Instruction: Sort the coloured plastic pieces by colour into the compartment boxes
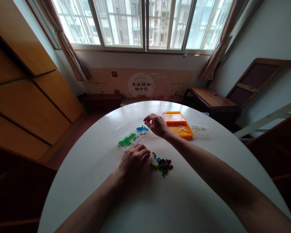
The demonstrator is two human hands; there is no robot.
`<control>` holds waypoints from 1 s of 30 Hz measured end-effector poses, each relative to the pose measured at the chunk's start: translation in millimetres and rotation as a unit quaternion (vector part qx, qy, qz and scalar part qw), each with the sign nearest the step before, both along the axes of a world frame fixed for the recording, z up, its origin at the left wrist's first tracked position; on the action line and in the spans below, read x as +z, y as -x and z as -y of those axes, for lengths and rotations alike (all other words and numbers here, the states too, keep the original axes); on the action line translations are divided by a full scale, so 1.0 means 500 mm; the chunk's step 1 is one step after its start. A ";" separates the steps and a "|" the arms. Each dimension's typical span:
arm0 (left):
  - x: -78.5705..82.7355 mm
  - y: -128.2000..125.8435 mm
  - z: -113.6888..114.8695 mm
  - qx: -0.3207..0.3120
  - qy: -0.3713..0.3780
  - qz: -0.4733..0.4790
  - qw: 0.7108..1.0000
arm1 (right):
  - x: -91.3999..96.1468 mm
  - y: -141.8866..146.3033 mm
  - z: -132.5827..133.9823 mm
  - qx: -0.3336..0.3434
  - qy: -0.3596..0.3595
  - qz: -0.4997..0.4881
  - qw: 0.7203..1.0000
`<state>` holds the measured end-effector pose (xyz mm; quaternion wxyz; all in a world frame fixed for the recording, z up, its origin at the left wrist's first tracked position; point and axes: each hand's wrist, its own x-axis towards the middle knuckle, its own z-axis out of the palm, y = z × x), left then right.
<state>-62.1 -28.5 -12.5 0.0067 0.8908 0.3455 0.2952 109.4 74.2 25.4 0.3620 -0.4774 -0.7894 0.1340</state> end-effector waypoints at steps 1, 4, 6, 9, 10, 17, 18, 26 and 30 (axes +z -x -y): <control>-0.001 0.001 0.000 0.002 -0.001 0.003 1.000 | -0.004 0.000 -0.002 0.000 0.002 -0.014 1.000; -0.007 0.004 -0.001 0.004 0.001 0.009 1.000 | -0.025 -0.015 0.015 0.022 0.010 -0.039 0.999; -0.010 0.004 -0.001 0.005 0.004 0.005 1.000 | -0.041 -0.035 0.041 0.050 0.012 -0.041 0.998; -0.009 -0.001 0.000 0.004 0.013 -0.012 1.000 | -0.062 -0.071 0.087 0.086 0.018 -0.032 0.996; -0.007 -0.003 0.001 0.000 0.018 -0.021 1.000 | -0.068 -0.083 0.102 0.095 0.022 -0.029 0.995; 0.002 -0.020 0.004 -0.013 0.015 -0.073 0.997 | -0.104 -0.132 0.159 0.090 0.059 -0.027 0.994; 0.003 -0.022 0.004 -0.011 0.014 -0.068 0.998 | -0.105 -0.133 0.162 0.087 0.062 -0.031 0.994; 0.004 -0.026 -0.003 0.000 0.047 0.001 0.999 | -0.091 -0.118 0.182 0.113 0.076 -0.067 0.988; 0.005 -0.027 -0.003 0.005 -0.015 0.072 0.997 | -0.077 -0.104 0.197 0.123 0.115 -0.092 0.981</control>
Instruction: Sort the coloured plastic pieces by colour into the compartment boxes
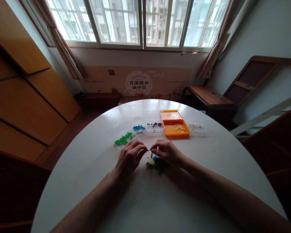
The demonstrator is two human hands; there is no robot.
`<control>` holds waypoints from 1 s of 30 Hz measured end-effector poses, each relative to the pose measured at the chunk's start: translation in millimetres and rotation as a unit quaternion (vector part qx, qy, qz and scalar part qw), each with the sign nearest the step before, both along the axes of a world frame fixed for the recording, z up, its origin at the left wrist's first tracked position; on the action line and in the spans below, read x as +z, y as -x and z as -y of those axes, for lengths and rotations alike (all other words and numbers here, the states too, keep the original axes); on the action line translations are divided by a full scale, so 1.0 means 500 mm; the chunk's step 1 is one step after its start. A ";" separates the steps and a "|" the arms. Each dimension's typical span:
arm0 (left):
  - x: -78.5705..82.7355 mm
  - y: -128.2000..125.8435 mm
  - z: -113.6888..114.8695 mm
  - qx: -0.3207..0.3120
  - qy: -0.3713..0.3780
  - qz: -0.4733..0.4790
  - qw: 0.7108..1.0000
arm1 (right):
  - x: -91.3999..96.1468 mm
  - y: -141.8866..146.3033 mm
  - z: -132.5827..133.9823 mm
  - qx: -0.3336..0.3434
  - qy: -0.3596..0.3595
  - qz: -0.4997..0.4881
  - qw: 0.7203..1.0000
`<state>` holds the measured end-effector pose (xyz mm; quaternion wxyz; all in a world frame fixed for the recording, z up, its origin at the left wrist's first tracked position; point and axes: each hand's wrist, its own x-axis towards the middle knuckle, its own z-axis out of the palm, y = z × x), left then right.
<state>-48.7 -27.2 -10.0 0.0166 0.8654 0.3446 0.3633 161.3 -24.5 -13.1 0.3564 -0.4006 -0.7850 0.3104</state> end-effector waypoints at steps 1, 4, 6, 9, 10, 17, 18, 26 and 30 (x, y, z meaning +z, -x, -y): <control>0.002 -0.001 0.002 0.001 -0.017 0.010 1.000 | 0.004 0.003 0.003 0.003 0.012 -0.010 1.000; 0.008 -0.003 0.010 -0.005 -0.056 0.011 0.998 | 0.012 0.010 0.009 0.018 0.035 -0.042 0.998; 0.011 -0.004 0.013 -0.011 -0.074 0.001 0.997 | 0.014 0.012 0.010 0.022 0.038 -0.055 0.998; 0.010 -0.004 0.013 -0.010 -0.086 -0.009 0.996 | 0.012 0.013 0.010 0.013 0.019 -0.051 0.998; 0.008 -0.003 0.011 -0.007 -0.086 -0.008 0.996 | 0.011 0.013 0.010 0.008 0.007 -0.045 0.999; -0.004 0.002 0.002 0.019 -0.071 0.004 0.997 | -0.001 0.001 -0.007 -0.044 -0.066 -0.012 0.997; -0.004 0.003 0.002 0.019 -0.070 0.002 0.997 | -0.001 -0.002 -0.014 -0.053 -0.073 -0.009 0.996; -0.001 0.005 0.004 0.006 -0.073 0.008 0.997 | 0.032 -0.028 -0.131 -0.210 -0.134 0.035 0.968; -0.003 0.009 0.000 0.000 -0.069 0.009 0.998 | 0.040 -0.036 -0.181 -0.231 -0.111 0.041 0.966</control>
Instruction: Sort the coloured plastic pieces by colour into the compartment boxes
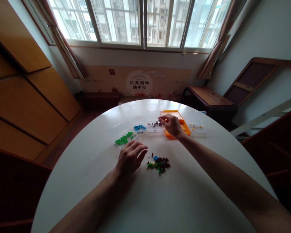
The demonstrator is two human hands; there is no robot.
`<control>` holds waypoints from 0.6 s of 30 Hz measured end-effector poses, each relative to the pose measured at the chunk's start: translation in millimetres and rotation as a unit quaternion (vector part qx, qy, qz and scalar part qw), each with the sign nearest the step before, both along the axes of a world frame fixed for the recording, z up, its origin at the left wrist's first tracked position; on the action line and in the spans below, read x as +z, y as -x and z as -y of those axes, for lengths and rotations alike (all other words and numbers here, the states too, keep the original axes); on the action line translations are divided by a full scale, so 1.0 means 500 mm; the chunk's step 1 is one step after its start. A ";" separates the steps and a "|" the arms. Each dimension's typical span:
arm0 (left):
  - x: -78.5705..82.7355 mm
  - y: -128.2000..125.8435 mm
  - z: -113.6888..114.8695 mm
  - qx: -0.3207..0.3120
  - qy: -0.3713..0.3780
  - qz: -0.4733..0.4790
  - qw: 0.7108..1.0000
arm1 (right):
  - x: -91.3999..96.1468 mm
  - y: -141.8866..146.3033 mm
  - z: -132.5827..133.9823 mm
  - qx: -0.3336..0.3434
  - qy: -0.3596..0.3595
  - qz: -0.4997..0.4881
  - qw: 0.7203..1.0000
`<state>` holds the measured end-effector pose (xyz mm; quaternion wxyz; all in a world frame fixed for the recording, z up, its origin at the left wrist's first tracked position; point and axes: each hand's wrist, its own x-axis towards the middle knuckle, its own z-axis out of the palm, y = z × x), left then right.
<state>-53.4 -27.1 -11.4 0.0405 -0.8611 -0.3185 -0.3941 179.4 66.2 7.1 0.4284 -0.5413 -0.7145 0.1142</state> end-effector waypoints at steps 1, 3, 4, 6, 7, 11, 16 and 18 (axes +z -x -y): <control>-0.001 0.001 -0.001 0.001 0.005 -0.001 1.000 | -0.002 -0.002 -0.003 0.000 0.008 -0.002 1.000; -0.004 0.001 -0.002 -0.001 0.019 -0.008 1.000 | -0.009 -0.006 0.006 0.004 0.023 -0.004 1.000; -0.005 0.000 -0.002 -0.006 0.029 -0.016 0.999 | -0.015 -0.009 0.015 0.011 0.028 -0.003 1.000; -0.005 -0.004 0.001 -0.020 0.051 -0.049 0.997 | -0.027 -0.016 0.042 0.035 0.028 0.009 0.999; -0.005 -0.006 0.003 -0.028 0.061 -0.070 0.995 | -0.033 -0.019 0.057 0.050 0.026 0.016 0.998; -0.001 -0.018 0.012 -0.040 0.093 -0.138 0.985 | -0.054 -0.034 0.110 0.106 0.026 0.037 0.993; 0.001 -0.029 0.010 -0.042 0.109 -0.140 0.983 | -0.065 -0.037 0.136 0.111 0.040 0.021 0.993; 0.001 -0.031 0.008 -0.045 0.118 -0.126 0.984 | -0.065 -0.034 0.139 0.117 0.042 0.010 0.992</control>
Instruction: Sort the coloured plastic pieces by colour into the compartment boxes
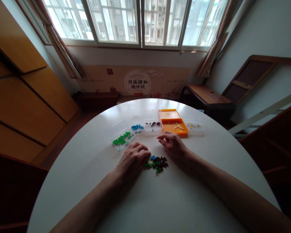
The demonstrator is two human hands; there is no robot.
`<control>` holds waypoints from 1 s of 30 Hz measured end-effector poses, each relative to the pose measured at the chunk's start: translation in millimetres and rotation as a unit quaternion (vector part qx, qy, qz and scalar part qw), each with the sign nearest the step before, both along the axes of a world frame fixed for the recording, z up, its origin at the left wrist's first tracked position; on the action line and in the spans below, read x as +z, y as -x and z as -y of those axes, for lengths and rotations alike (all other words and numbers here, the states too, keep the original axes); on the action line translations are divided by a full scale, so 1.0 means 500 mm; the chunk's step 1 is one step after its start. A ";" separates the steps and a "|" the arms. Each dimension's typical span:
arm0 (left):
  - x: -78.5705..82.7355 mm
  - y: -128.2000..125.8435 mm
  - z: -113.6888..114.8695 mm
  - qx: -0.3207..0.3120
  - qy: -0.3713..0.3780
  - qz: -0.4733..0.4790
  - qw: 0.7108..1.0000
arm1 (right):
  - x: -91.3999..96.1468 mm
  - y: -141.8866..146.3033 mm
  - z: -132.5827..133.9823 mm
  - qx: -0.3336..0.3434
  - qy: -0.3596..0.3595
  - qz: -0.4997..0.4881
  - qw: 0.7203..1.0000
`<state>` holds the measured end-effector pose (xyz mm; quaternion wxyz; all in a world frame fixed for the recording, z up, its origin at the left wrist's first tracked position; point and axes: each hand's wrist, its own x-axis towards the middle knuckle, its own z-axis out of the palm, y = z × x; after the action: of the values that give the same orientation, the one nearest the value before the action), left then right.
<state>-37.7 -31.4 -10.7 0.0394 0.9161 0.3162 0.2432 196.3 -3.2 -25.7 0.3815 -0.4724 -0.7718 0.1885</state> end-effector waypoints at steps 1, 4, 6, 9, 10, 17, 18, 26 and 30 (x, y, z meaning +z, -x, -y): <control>0.000 0.000 -0.001 0.000 0.007 0.005 1.000 | 0.001 0.002 0.002 0.004 0.002 -0.006 1.000; 0.000 0.000 -0.003 -0.004 0.015 0.016 1.000 | 0.007 0.010 0.010 0.012 0.015 -0.026 0.999; 0.000 0.000 -0.004 -0.008 0.000 0.039 0.999 | 0.012 0.018 0.018 0.021 0.036 -0.046 0.998; 0.001 -0.002 -0.004 0.004 -0.045 0.101 0.994 | 0.021 0.032 0.032 0.069 0.079 -0.081 0.991; 0.003 -0.002 -0.004 0.010 -0.060 0.120 0.991 | 0.024 0.037 0.035 0.095 0.096 -0.096 0.986; 0.009 -0.005 0.002 0.023 -0.106 0.155 0.982 | 0.034 0.060 0.047 0.174 0.183 -0.187 0.949; 0.009 -0.005 0.001 0.022 -0.106 0.156 0.982 | 0.035 0.061 0.048 0.168 0.185 -0.190 0.949; 0.006 0.001 -0.001 0.025 -0.117 0.159 0.980 | 0.029 0.058 0.029 0.110 0.123 -0.134 0.977; -0.001 0.011 -0.001 0.022 -0.110 0.149 0.982 | 0.040 0.047 -0.027 -0.006 0.069 -0.093 0.993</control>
<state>-43.4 -30.9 -11.1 -0.0208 0.8613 0.2979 0.4110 172.8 10.2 -5.8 0.4191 -0.4826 -0.7153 0.2823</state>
